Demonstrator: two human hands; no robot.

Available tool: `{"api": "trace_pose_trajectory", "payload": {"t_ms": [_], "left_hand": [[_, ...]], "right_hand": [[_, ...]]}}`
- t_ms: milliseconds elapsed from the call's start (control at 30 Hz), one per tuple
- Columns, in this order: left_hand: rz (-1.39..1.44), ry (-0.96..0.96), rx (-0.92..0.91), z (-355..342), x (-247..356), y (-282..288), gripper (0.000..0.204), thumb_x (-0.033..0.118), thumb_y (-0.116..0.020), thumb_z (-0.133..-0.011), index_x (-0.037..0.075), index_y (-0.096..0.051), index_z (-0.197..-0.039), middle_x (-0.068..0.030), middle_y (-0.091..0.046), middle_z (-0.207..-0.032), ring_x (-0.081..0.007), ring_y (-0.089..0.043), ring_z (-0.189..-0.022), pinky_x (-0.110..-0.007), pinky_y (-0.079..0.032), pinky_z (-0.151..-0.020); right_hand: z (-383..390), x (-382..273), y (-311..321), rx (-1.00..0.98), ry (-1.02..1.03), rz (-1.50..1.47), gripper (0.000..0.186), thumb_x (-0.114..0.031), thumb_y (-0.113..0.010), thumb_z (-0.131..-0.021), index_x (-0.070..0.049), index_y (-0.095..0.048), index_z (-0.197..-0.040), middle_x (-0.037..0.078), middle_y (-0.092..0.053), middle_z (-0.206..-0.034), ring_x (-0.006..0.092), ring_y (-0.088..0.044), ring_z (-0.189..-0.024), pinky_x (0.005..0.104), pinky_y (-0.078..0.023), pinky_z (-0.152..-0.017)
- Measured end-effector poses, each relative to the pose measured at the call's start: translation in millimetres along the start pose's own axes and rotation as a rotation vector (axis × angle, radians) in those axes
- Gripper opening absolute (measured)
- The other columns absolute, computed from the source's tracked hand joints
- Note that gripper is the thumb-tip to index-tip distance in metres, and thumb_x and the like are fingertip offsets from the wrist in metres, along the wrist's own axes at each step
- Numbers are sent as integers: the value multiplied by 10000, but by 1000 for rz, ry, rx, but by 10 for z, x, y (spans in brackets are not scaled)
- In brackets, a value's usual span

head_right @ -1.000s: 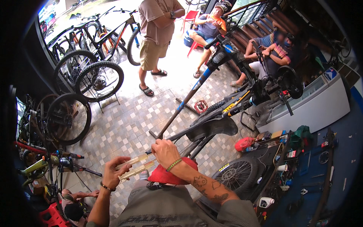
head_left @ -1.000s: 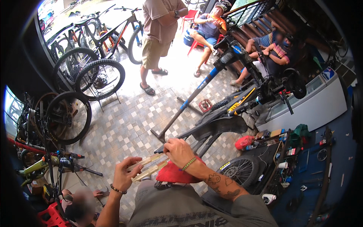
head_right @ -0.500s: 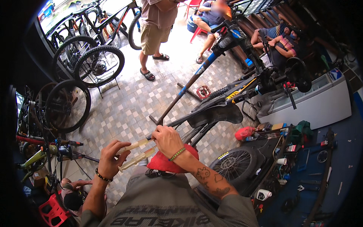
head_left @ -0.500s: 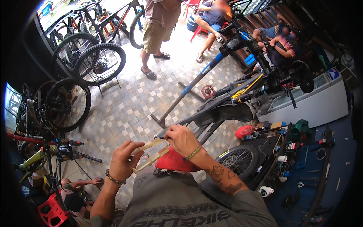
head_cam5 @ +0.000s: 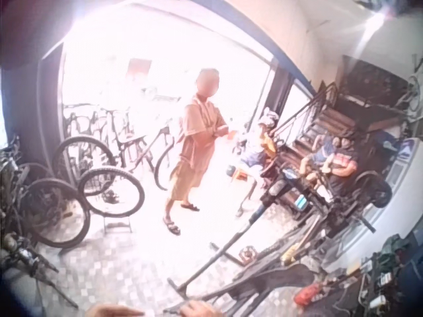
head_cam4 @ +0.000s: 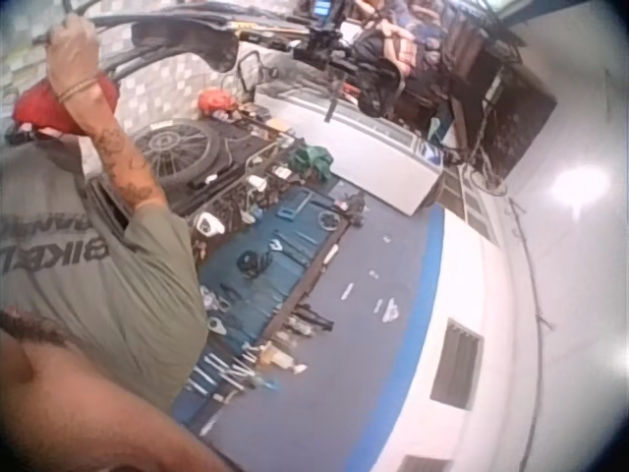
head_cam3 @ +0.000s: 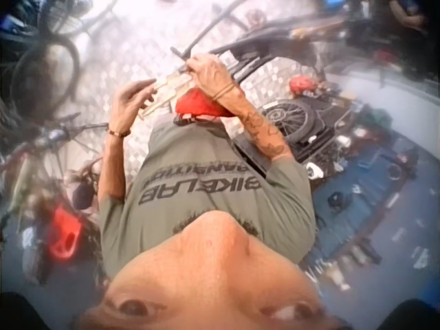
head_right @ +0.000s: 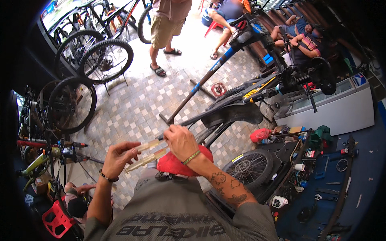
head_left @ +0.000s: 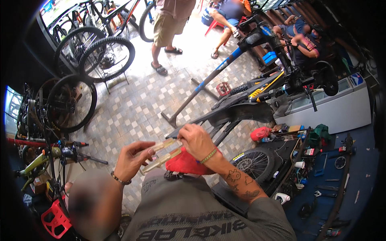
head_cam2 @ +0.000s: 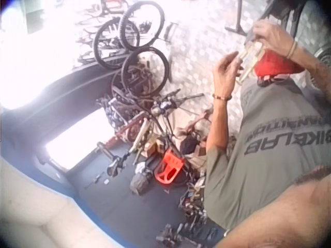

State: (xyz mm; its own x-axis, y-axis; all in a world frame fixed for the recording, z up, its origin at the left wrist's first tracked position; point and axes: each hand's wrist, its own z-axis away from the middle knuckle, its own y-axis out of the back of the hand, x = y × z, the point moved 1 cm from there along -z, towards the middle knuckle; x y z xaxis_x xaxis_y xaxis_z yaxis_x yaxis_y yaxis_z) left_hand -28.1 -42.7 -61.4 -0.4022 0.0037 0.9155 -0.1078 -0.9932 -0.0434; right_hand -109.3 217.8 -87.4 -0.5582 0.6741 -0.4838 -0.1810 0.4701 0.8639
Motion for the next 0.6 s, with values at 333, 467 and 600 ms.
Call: {"api": "trace_pose_trajectory", "payload": {"t_ms": [333, 467, 600], "left_hand": [[-485, -557, -13, 114, 50, -10, 398, 26, -822, -881, 69, -773, -1274, -107, -733, -1069, -244, -727, -924, -368, -590, -777], [-522, -573, -51, 115, 29, 6, 454, -5, -821, -840, 101, -780, -1279, -107, -729, -1085, -259, -723, -929, -377, -580, -792], [-586, -577, -106, 138, 91, 13, 445, -35, -806, -838, 88, -788, -1266, -109, -723, -1099, -256, -714, -960, -364, -578, -811]], "right_hand": [[-94, 23, 54, -107, -59, -103, 113, -87, -760, -843, -85, -714, -946, 132, -675, -929, 361, -683, -951, 484, -543, -850], [-95, 16, 63, -75, 23, -42, 157, -105, -778, -841, -103, -747, -995, 104, -698, -967, 320, -680, -1010, 470, -522, -902], [-124, -13, 71, -45, 172, -56, 131, -122, -788, -850, -118, -772, -980, 58, -706, -972, 274, -664, -1046, 446, -502, -931]]}}
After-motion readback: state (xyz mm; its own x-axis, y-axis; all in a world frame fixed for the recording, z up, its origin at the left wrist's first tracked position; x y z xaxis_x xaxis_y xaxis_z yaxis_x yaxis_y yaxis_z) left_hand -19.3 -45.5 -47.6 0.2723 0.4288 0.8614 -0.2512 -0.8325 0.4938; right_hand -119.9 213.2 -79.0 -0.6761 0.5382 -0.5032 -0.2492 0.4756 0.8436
